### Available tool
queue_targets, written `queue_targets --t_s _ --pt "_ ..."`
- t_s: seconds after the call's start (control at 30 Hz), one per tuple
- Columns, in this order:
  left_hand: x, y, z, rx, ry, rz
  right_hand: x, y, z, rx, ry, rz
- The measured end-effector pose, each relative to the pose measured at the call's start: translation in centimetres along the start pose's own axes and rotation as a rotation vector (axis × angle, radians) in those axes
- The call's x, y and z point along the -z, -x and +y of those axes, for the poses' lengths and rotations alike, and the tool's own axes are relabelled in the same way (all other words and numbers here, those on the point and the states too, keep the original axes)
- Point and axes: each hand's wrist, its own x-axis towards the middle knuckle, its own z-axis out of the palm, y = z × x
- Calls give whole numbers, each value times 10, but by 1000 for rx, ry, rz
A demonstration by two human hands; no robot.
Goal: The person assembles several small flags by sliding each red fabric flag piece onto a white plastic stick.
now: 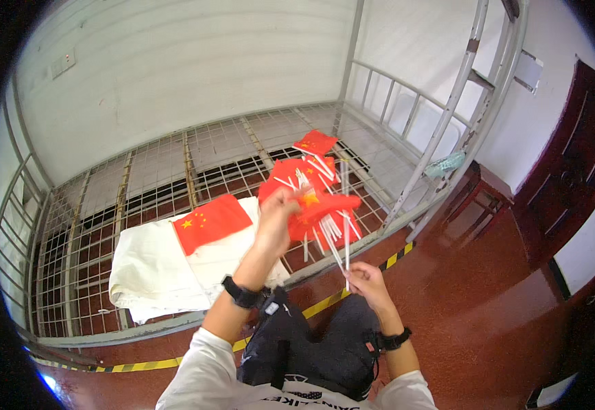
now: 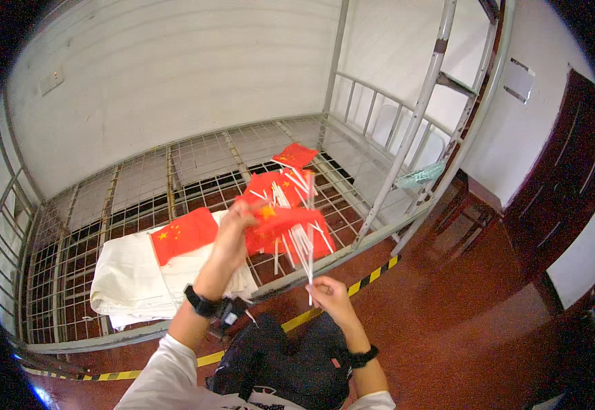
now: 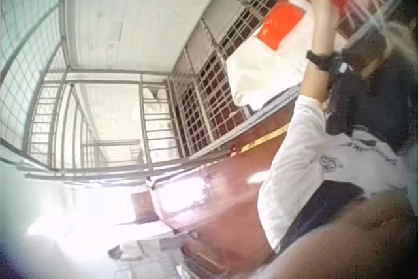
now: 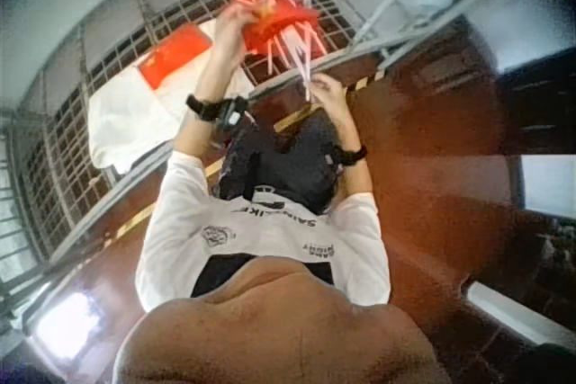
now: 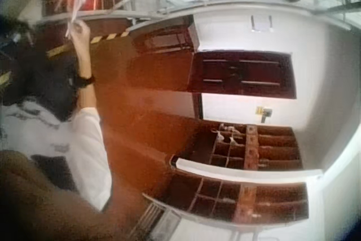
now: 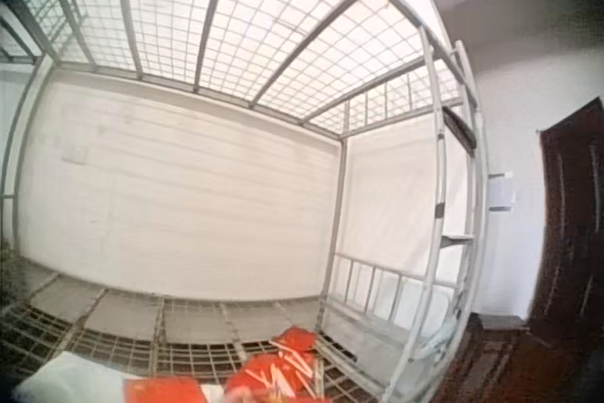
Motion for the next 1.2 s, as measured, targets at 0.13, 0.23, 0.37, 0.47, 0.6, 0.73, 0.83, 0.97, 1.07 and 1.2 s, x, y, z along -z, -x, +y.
queue_targets --t_s 0.13,0.23,0.37,0.47,0.6,0.73,0.83,0.97,1.07,1.2 --pt "-13 40 -45 -17 -135 -90 18 32 2 68 -53 172" --pt "-12 60 -90 -120 -302 -268 37 45 8 113 1 348" --pt "-16 87 -115 61 -86 -428 38 69 17 70 97 331" --pt "-7 96 -130 174 -50 -457 30 89 17 -22 28 352" --pt "7 105 -134 88 -421 -508 52 99 50 21 196 543" --pt "18 115 -134 -20 -815 -746 38 94 21 23 111 219" --pt "12 115 -137 -6 -890 -807 30 63 19 64 175 -32" --pt "29 100 -149 -118 -933 -1011 30 56 35 -89 230 -363" --pt "39 108 -146 11 -813 -1009 27 42 39 -70 163 -401" --pt "39 103 -135 96 -636 -965 9 56 38 -127 202 -324"
